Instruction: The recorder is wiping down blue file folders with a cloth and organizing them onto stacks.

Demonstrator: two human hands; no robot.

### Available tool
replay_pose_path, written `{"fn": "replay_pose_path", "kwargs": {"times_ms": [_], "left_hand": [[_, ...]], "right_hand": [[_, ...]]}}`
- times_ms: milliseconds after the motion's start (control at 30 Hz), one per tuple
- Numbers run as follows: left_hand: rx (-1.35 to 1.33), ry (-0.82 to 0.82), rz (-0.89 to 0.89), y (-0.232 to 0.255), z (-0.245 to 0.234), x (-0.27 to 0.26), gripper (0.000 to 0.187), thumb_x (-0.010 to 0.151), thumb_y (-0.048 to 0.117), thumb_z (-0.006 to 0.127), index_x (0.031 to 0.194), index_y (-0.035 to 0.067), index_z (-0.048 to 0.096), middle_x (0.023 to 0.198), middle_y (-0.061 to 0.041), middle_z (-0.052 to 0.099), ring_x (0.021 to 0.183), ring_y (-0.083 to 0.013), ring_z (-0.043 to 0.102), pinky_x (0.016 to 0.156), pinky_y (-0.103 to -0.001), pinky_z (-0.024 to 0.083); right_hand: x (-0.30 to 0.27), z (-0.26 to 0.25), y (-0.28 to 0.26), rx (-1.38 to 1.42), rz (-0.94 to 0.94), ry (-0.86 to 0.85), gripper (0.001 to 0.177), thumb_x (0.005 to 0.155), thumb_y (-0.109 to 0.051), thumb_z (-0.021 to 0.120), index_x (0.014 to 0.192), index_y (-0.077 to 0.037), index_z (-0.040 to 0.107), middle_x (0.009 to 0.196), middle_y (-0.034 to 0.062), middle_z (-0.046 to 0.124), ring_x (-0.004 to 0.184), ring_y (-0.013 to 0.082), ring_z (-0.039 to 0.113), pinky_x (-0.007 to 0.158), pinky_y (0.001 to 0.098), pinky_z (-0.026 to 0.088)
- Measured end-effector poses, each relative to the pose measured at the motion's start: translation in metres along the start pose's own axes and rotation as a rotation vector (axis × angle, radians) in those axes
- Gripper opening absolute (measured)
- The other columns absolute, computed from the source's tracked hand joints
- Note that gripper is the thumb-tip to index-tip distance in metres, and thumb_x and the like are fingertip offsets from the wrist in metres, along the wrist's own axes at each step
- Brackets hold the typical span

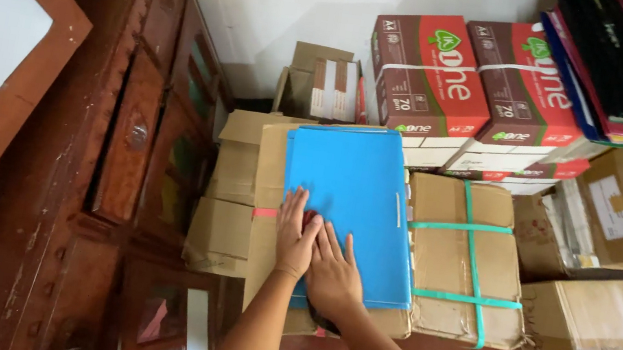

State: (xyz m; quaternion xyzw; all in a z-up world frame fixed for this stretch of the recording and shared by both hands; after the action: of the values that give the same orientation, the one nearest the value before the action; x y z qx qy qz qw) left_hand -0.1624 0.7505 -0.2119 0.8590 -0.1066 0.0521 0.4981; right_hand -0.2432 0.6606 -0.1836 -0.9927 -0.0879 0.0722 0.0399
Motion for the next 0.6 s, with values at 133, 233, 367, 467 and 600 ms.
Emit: {"fn": "replay_pose_path", "kwargs": {"times_ms": [133, 233, 367, 467, 600], "left_hand": [[0.118, -0.087, -0.028, 0.028, -0.003, -0.003, 0.067, 0.1, 0.053, 0.05, 0.157, 0.021, 0.04, 0.167, -0.006, 0.033, 0.156, -0.0324, 0.02, 0.122, -0.06, 0.011], [0.402, -0.231, 0.02, 0.038, 0.01, -0.005, 0.059, 0.1, 0.051, 0.048, 0.155, 0.029, 0.042, 0.165, 0.004, 0.035, 0.157, -0.0218, 0.02, 0.123, -0.063, 0.004], [0.615, -0.353, -0.042, 0.046, 0.023, -0.011, 0.062, 0.1, 0.044, 0.045, 0.158, 0.027, 0.033, 0.17, 0.002, 0.021, 0.158, -0.021, 0.013, 0.124, -0.062, -0.001], [0.617, -0.216, -0.043, 0.043, 0.042, -0.017, 0.062, 0.093, 0.033, 0.047, 0.152, 0.015, 0.04, 0.167, -0.005, 0.028, 0.157, -0.0275, 0.014, 0.124, -0.061, 0.003], [0.621, 0.001, 0.001, 0.054, 0.053, -0.02, 0.06, 0.085, 0.023, 0.051, 0.141, 0.002, 0.05, 0.159, -0.015, 0.04, 0.154, -0.0368, 0.021, 0.122, -0.065, 0.005]], "right_hand": [[-0.015, 0.017, 0.058, -0.116, 0.115, 0.037, 0.063, 0.103, -0.037, 0.04, 0.162, -0.021, 0.024, 0.169, 0.0071, 0.022, 0.155, 0.027, 0.021, 0.122, 0.0611, 0.015], [-0.019, 0.028, 0.115, -0.222, 0.183, 0.623, 0.067, 0.099, -0.04, 0.046, 0.162, -0.023, 0.033, 0.168, 0.0082, 0.032, 0.153, 0.028, 0.032, 0.115, 0.0542, 0.034], [-0.036, -0.004, 0.114, 0.1, 0.335, 0.135, 0.069, 0.102, -0.042, 0.045, 0.164, -0.028, 0.021, 0.172, 0.0114, 0.01, 0.158, 0.0323, 0.01, 0.123, 0.0603, 0.016], [-0.057, 0.01, 0.097, 0.025, 0.23, 0.246, 0.07, 0.101, -0.043, 0.044, 0.162, -0.015, 0.024, 0.17, 0.0178, 0.016, 0.158, 0.0334, 0.012, 0.123, 0.0564, 0.014], [-0.057, 0.018, 0.105, 0.038, 0.122, 0.419, 0.073, 0.097, -0.044, 0.047, 0.159, -0.01, 0.031, 0.168, 0.0173, 0.024, 0.157, 0.0322, 0.017, 0.123, 0.0534, 0.01]]}}
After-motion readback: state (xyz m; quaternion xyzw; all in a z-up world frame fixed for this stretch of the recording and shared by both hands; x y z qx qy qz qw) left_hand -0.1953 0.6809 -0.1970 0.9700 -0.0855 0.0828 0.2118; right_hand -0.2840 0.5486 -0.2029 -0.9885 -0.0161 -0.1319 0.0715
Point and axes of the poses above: each hand's wrist, its own x-axis towards the middle knuckle, its own z-axis out of the palm, y = z × x, the point moved 3 cm from there along x, towards the middle knuckle
